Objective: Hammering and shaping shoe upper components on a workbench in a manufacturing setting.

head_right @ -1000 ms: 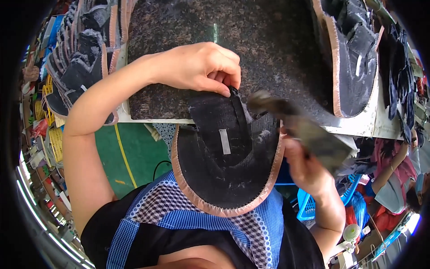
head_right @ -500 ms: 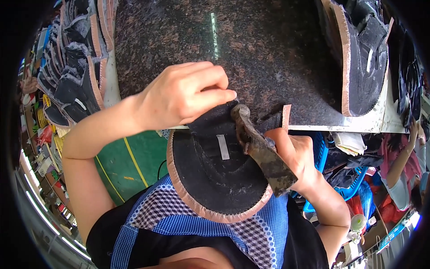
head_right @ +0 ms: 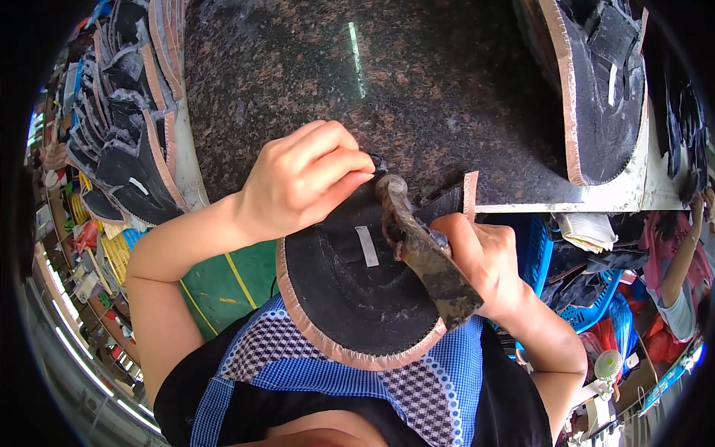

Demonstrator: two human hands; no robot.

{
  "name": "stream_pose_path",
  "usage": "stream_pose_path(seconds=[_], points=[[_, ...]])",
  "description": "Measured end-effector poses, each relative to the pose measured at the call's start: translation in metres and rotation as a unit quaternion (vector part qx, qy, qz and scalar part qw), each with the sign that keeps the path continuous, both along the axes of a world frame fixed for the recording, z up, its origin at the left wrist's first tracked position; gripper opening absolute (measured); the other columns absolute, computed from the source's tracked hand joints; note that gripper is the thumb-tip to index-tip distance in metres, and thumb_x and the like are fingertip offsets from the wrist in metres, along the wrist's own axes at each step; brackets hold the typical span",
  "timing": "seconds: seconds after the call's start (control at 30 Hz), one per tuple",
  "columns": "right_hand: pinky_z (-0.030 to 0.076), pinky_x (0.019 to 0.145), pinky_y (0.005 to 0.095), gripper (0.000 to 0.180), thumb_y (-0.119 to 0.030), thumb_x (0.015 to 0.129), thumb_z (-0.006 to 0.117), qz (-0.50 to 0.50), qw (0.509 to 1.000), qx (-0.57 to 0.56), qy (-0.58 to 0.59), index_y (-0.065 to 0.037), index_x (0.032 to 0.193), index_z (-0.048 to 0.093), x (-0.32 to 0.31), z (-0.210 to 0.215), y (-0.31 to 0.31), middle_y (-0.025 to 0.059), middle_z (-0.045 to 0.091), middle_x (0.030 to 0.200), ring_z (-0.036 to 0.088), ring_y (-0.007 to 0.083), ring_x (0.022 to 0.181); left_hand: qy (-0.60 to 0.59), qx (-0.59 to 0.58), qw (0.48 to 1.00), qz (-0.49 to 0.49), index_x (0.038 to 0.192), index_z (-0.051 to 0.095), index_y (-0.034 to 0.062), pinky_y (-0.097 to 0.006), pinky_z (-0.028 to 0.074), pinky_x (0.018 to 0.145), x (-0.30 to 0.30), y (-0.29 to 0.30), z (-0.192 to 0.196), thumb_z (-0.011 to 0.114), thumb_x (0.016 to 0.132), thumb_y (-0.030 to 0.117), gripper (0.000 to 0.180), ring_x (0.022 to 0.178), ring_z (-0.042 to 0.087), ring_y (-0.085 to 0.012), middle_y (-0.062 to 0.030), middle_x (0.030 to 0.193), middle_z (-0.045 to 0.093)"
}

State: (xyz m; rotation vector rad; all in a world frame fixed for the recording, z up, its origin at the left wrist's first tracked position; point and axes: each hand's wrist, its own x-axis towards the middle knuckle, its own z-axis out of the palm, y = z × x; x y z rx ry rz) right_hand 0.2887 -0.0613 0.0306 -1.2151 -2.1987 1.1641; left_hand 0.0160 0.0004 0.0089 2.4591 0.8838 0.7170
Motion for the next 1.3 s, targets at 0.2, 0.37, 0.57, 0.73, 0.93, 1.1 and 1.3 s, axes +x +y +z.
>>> stream_pose_path(seconds=[0.2,0.37,0.57,0.73,0.93,1.1,1.3], points=[[0.054,0.061,0.0336,0.033,-0.007,0.084,0.074,-0.042,0.996,-0.069,0.033,0.003,0.112,0.062,0.000,0.012,0.012,0.0115,0.068,0.079,0.071,0.0281,0.068,0.068,0.092,0.993,-0.020,0.092,0.073,0.0065,-0.028,0.048,0.057,-0.008,-0.004,0.011,0.076,0.070,0.008,0.022,0.072,0.058,-0.0165,-0.0034,0.082,0.057],[0.046,0.050,0.0395,0.024,-0.007,0.081,0.074,-0.003,1.000,-0.020,-0.007,0.000,0.098,0.058,-0.011,0.020,0.024,0.0145,0.061,0.066,0.064,0.0333,0.056,0.053,0.073,0.995,-0.042,0.084,0.067,0.0045,-0.029,0.049,0.056,-0.012,0.001,0.009,0.079,0.070,0.012,0.021,0.067,0.058,-0.0187,-0.0046,0.081,0.055],[0.045,0.052,0.0378,0.016,-0.001,0.081,0.065,0.023,0.994,-0.086,-0.058,0.000,0.096,0.058,-0.004,0.024,0.010,0.0148,0.057,0.066,0.061,0.0370,0.057,-0.009,-0.111,0.993,-0.030,0.105,0.067,0.0025,-0.035,0.054,0.072,-0.013,0.036,0.006,0.081,0.075,0.018,0.036,0.083,0.063,-0.0235,-0.0077,0.092,0.060],[0.042,0.050,0.0370,0.013,-0.008,0.089,0.065,-0.030,0.997,-0.069,-0.034,0.001,0.092,0.056,-0.010,0.024,0.005,0.0143,0.055,0.063,0.058,0.0356,0.054,0.091,-0.283,0.942,-0.156,0.099,0.070,-0.0006,-0.034,0.054,0.072,0.003,0.075,0.020,0.072,0.084,0.010,0.019,0.079,0.064,-0.0206,-0.0087,0.089,0.065],[0.042,0.051,0.0350,0.012,-0.008,0.092,0.063,-0.041,0.993,-0.108,-0.020,0.002,0.096,0.059,-0.009,0.027,0.008,0.0111,0.055,0.062,0.056,0.0293,0.052,0.037,-0.194,0.944,-0.265,0.091,0.067,-0.0001,-0.035,0.054,0.068,-0.001,0.090,0.006,0.072,0.083,0.008,0.013,0.077,0.064,-0.0220,-0.0078,0.086,0.063],[0.049,0.053,0.0335,0.016,-0.005,0.086,0.068,-0.067,0.990,-0.116,-0.046,-0.003,0.101,0.061,-0.015,0.040,0.023,0.0143,0.064,0.071,0.068,0.0282,0.061,-0.038,-0.046,0.950,-0.306,0.087,0.067,0.0007,-0.034,0.054,0.063,-0.010,0.086,-0.011,0.073,0.079,0.009,0.014,0.076,0.063,-0.0222,-0.0063,0.085,0.062],[0.048,0.049,0.0334,0.022,-0.003,0.085,0.067,0.015,0.994,0.060,-0.092,-0.007,0.106,0.064,-0.011,0.027,0.028,0.0097,0.063,0.086,0.065,0.0255,0.059,-0.042,0.086,0.960,-0.264,0.084,0.067,-0.0009,-0.032,0.053,0.059,-0.012,0.062,-0.008,0.074,0.074,0.005,0.014,0.071,0.061,-0.0219,-0.0076,0.081,0.060]])
